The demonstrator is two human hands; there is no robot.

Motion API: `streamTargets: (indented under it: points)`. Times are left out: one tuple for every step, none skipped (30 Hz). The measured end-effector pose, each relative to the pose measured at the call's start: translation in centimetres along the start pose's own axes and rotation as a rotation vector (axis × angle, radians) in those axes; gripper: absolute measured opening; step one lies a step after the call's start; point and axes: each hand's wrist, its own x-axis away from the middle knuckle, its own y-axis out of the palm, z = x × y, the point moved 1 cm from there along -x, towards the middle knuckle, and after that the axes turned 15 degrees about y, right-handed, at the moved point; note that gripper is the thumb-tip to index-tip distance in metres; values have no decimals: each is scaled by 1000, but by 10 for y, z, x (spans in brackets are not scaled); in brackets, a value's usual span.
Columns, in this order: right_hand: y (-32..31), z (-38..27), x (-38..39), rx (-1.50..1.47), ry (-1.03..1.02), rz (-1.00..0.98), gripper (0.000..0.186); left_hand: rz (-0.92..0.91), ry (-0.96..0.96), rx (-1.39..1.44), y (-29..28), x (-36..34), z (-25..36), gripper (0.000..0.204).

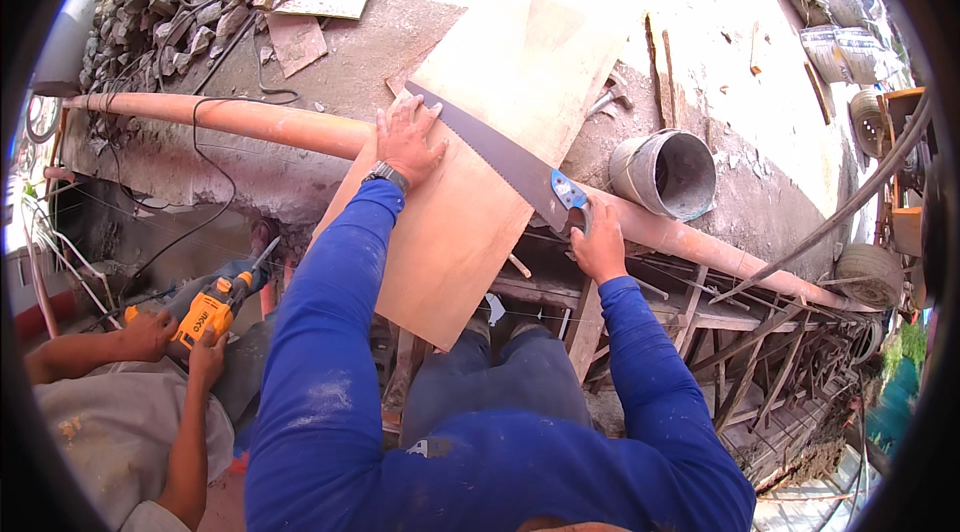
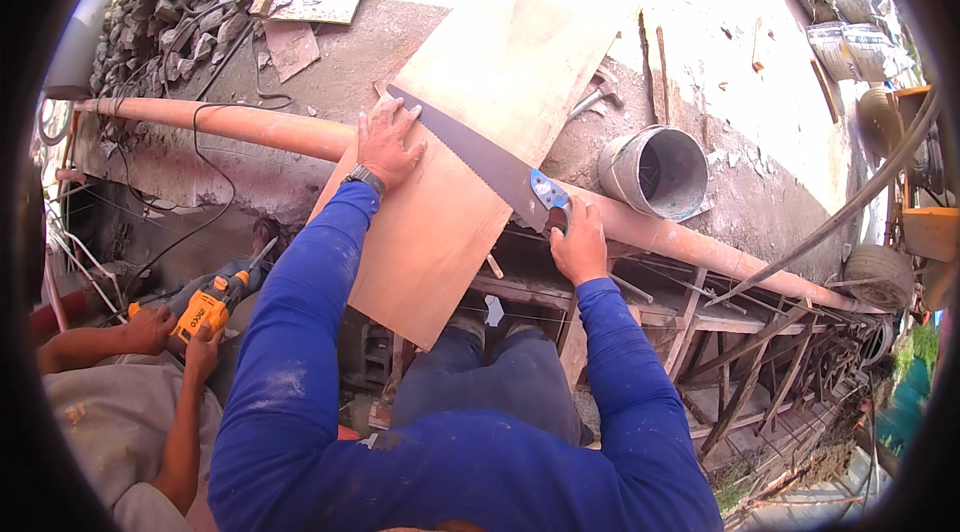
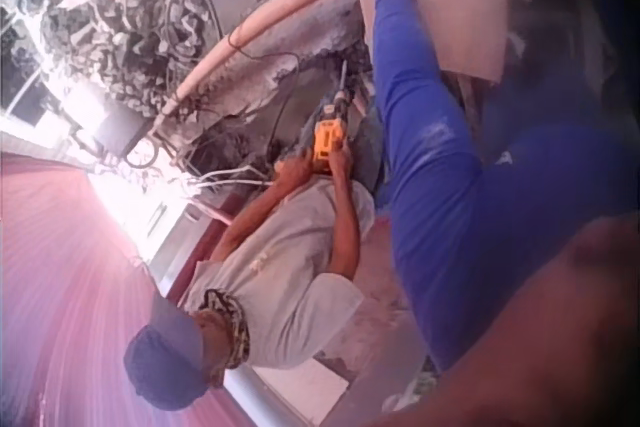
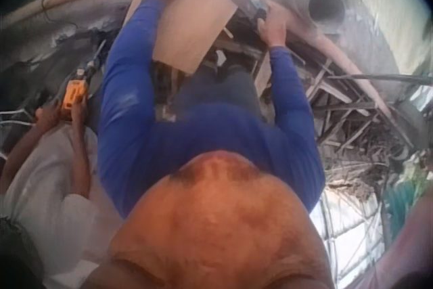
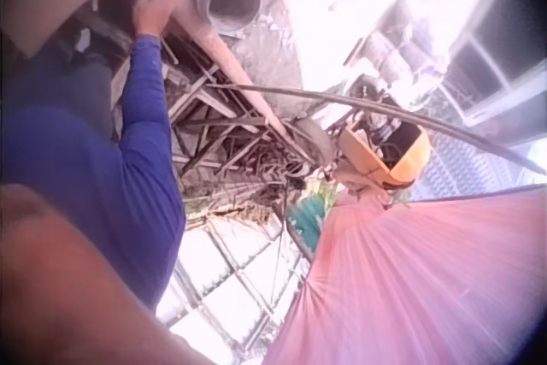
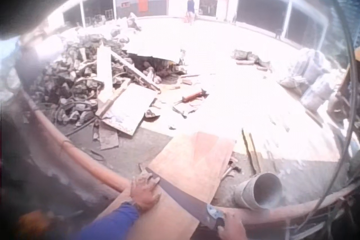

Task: The person measures a wooden board with a tape measure, then uses a hand saw to cut the board along a marked line. After cutting, the person moves the cut piece and adjusts the remaining board on the work surface.

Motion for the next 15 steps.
streamTargets:
  points:
    - [9, 0, -4, -27, -30, 52, 59, 6, -28, 7, -4, 7, -6, 72]
    - [18, 6, -11, -46, -51, 105, 55, 9, -50, 23, -6, 13, -8, 73]
    - [25, 12, -17, -68, -75, 161, 50, 15, -72, 39, -10, 19, -11, 74]
    - [29, 22, -24, -106, -21, 97, 47, 55, -157, 25, -15, 27, -14, 76]
    - [31, 33, -31, -146, 31, 31, 44, 95, -241, 9, -19, 40, -18, 77]
    - [27, 35, -33, -187, 88, -36, 41, 133, -322, -5, -27, 53, -21, 79]
    - [22, 37, -34, -299, 98, -60, 38, 101, -371, 54, -33, 67, -24, 78]
    - [14, 36, -31, -413, 106, -88, 34, 67, -421, 110, -44, 82, -27, 78]
    - [1, 25, -26, -524, 105, -123, 30, 38, -478, 167, -54, 96, -33, 77]
    - [-15, 16, -19, -576, 111, -187, 31, -27, -506, 257, -55, 104, -44, 74]
    - [-29, 6, -13, -643, 102, -198, 31, -83, -535, 347, -53, 113, -57, 71]
    - [-45, 1, -7, -705, 99, -202, 32, -143, -553, 444, -58, 114, -58, 68]
    - [-56, -1, -1, -767, 95, -207, 33, -139, -538, 431, -64, 112, -61, 66]
    - [-71, 0, 4, -752, 28, -146, 36, -136, -513, 427, -76, 103, -56, 65]
    - [-82, -1, 13, -806, 22, -121, 37, -138, -497, 417, -89, 102, -51, 64]
